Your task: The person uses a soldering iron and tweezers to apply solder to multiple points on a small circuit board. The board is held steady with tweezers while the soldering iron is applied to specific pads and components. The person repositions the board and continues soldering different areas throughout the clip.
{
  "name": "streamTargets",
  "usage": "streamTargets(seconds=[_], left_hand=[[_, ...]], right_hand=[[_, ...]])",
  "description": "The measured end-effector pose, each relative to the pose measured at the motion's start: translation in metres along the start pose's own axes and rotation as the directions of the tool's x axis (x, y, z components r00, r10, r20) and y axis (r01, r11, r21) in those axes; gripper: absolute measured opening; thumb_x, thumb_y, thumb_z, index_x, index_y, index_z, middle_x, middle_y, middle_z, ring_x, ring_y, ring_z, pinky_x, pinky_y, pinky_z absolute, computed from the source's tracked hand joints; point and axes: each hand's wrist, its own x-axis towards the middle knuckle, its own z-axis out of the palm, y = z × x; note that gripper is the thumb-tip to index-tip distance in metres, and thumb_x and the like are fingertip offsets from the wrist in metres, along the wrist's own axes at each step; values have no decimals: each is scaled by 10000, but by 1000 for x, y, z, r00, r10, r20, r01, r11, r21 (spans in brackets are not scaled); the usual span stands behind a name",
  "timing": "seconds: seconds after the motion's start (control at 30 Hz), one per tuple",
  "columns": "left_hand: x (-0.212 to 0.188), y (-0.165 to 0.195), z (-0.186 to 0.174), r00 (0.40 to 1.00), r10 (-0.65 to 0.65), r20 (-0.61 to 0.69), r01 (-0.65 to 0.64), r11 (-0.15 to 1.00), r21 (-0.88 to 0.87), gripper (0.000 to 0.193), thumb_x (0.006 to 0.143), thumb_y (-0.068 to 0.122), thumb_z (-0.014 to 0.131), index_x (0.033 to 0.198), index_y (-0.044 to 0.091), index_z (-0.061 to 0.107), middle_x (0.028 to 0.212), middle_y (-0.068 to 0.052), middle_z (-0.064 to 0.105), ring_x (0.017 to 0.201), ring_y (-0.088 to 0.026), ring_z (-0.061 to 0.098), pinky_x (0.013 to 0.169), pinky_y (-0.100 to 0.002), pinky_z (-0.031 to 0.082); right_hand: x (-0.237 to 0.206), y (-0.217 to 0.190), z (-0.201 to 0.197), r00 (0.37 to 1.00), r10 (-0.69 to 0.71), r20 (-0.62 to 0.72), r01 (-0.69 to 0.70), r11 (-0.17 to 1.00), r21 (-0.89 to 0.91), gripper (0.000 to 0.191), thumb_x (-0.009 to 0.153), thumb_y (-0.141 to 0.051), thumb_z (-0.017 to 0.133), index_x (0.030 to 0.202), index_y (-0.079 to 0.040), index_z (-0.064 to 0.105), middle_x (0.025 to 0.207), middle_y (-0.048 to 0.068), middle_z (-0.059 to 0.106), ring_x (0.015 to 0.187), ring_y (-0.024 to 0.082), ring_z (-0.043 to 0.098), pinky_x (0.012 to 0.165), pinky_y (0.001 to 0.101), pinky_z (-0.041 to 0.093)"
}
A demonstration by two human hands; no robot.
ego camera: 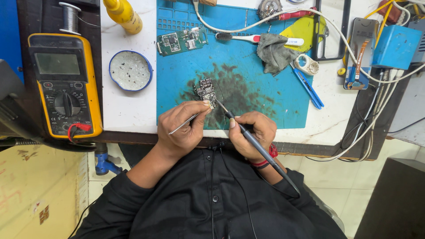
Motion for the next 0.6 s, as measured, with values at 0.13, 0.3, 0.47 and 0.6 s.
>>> streamTargets(seconds=[0.13, 0.3, 0.47, 0.6], left_hand=[[1, 0, 0, 1000, -1, 6, 1, 1000, 2, 132, 932, 2, 777, 1008, 35, 674, 987, -112, 761, 918, -257, 774, 775, -321, 609], [2, 0, 0, 1000, -2, 6, 2, 1000, -6, 136, 929, -1, 778, 1010, 35, 674, 991, -114, 761, 920, -257, 773, 774, -320, 609], [2, 1, 0, 1000, 1, 6, -1, 1000, 0, 136, 931, 2, 779, 1008, 35, 673, 994, -111, 761, 922, -254, 776, 772, -316, 611], [2, 2, 0, 1000, 2, 7, -2, 1000, -2, 136, 933, 1, 779, 1010, 35, 672, 996, -109, 761, 924, -254, 775, 774, -318, 612]], right_hand=[[0, 0, 0, 1000, -20, -5, 20, 1000, -19, 136, 836, 36, 762, 903, 4, 648, 787, 84, 686, 658, 145, 668, 609, 258, 498], [1, 0, 0, 1000, -28, -7, 28, 999, -28, 137, 833, 35, 765, 903, 4, 652, 786, 82, 685, 658, 145, 667, 610, 259, 496], [2, 0, -1, 1000, -20, -1, 20, 1000, -13, 138, 832, 37, 762, 907, 1, 652, 787, 77, 686, 658, 143, 668, 609, 258, 497], [2, -1, -2, 1000, -17, 4, 17, 1000, -24, 142, 827, 38, 765, 891, -3, 645, 784, 81, 684, 648, 143, 659, 600, 256, 492]])
